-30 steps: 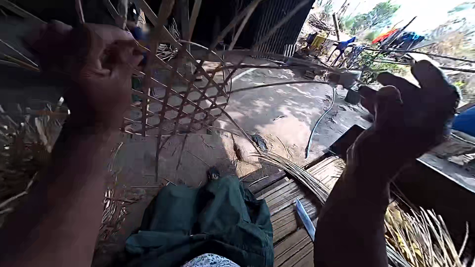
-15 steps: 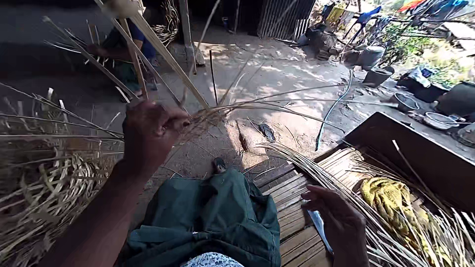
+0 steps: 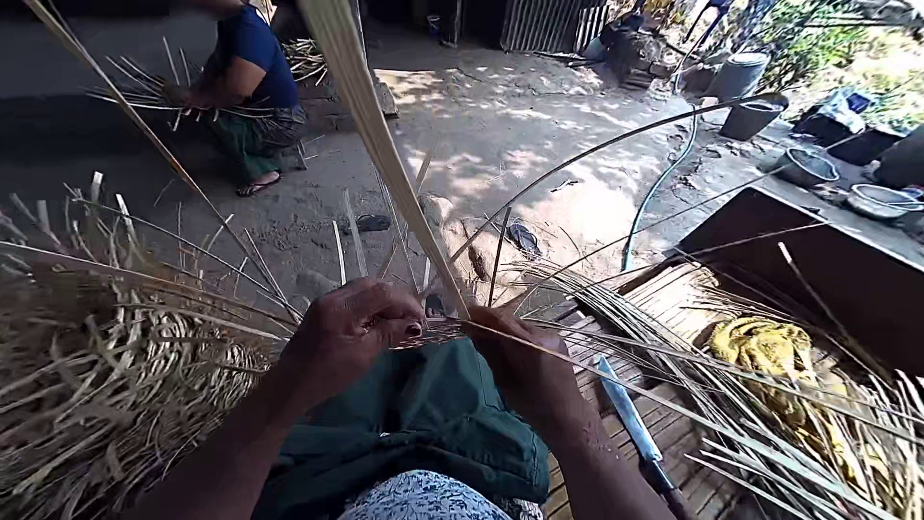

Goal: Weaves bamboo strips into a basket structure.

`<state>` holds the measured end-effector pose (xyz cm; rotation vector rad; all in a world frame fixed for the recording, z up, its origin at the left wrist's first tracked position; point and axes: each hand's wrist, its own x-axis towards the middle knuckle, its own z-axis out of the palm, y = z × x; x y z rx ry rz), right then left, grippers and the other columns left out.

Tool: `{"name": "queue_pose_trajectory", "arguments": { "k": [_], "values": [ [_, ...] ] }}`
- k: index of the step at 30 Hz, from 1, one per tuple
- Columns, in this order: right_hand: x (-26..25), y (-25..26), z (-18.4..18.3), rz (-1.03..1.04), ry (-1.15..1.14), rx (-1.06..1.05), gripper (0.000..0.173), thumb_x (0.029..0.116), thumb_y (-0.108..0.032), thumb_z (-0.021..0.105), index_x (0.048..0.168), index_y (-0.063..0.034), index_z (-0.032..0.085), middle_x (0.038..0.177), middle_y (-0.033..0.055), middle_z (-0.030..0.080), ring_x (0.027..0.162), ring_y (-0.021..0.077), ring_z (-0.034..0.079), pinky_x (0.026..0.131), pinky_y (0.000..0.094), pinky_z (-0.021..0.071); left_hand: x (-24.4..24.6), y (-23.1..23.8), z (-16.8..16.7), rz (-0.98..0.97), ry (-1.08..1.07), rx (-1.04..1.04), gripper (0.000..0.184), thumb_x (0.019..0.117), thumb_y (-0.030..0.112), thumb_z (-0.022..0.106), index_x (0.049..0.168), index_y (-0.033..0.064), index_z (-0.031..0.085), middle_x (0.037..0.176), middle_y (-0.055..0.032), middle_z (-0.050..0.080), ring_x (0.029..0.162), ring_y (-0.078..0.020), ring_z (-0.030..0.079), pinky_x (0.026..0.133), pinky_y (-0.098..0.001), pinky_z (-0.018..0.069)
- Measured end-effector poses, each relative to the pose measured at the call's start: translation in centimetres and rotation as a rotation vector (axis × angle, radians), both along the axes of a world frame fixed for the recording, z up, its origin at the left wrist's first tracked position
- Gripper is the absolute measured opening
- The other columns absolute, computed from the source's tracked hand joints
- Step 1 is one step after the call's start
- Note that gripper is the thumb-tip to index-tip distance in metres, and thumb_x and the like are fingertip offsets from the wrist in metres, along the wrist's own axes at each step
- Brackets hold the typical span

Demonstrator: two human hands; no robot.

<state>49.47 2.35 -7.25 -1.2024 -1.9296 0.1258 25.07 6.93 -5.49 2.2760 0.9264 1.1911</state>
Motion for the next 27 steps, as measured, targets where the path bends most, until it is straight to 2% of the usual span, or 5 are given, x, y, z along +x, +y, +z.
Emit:
{"name": "queue_pose_trajectory", "arguments": {
  "k": [7,13,18,23,27],
  "values": [
    [-0.9,5.0,0.0,-0.021,-0.118,-0.579,0.026,0.1052,-0.029,0.057,0.111,-0.0097,0.074,0.091,0.0133,0.074,0.089,0.0342,0.072,0.078,0.0610,0.0541,-0.1,4.5,-5.3,0.018,0.012,-0.211,0.028,0.0933,0.020,0.068,0.119,0.0086,0.066,0.098,0.0015,0.070,0.089,-0.0068,0.067,0.082,-0.0315,0.0579],
    [-1.6,5.5,-2.1,-0.044,0.021,-0.360,0.018,0.1031,-0.023,0.061,0.108,-0.0100,0.073,0.083,0.0091,0.072,0.075,0.0281,0.071,0.064,0.0538,0.0558,-0.8,6.0,-5.4,0.001,0.038,-0.219,0.044,0.0920,0.034,0.066,0.128,0.0073,0.065,0.114,-0.0036,0.071,0.104,-0.0084,0.066,0.095,-0.0321,0.0536],
    [1.4,2.3,-6.6,-0.021,0.253,0.047,0.023,0.0975,-0.006,0.065,0.119,-0.0042,0.074,0.100,0.0105,0.077,0.074,0.0188,0.073,0.064,0.0410,0.0618,-1.4,7.6,-6.7,-0.026,0.019,-0.161,0.039,0.0964,0.033,0.067,0.118,0.0006,0.068,0.111,-0.0100,0.072,0.098,-0.0090,0.067,0.092,-0.0298,0.0533],
    [15.3,-0.8,-14.7,-0.565,0.330,-0.062,0.020,0.1001,-0.008,0.062,0.116,-0.0016,0.073,0.098,0.0121,0.075,0.073,0.0182,0.072,0.067,0.0380,0.0631,-2.2,9.1,-7.8,-0.042,-0.024,-0.216,0.040,0.0966,0.023,0.064,0.117,-0.0111,0.062,0.105,-0.0092,0.067,0.091,-0.0042,0.062,0.087,-0.0233,0.0518],
    [26.7,-3.6,-19.0,-1.071,0.064,-0.699,0.034,0.1048,-0.021,0.054,0.132,-0.0050,0.066,0.131,0.0235,0.063,0.122,0.0416,0.061,0.102,0.0605,0.0493,-2.9,10.4,-8.8,-0.098,-0.088,-0.256,0.034,0.0967,0.018,0.069,0.118,-0.0078,0.063,0.103,-0.0053,0.068,0.091,-0.0084,0.066,0.087,-0.0268,0.0563]
  ]
}}
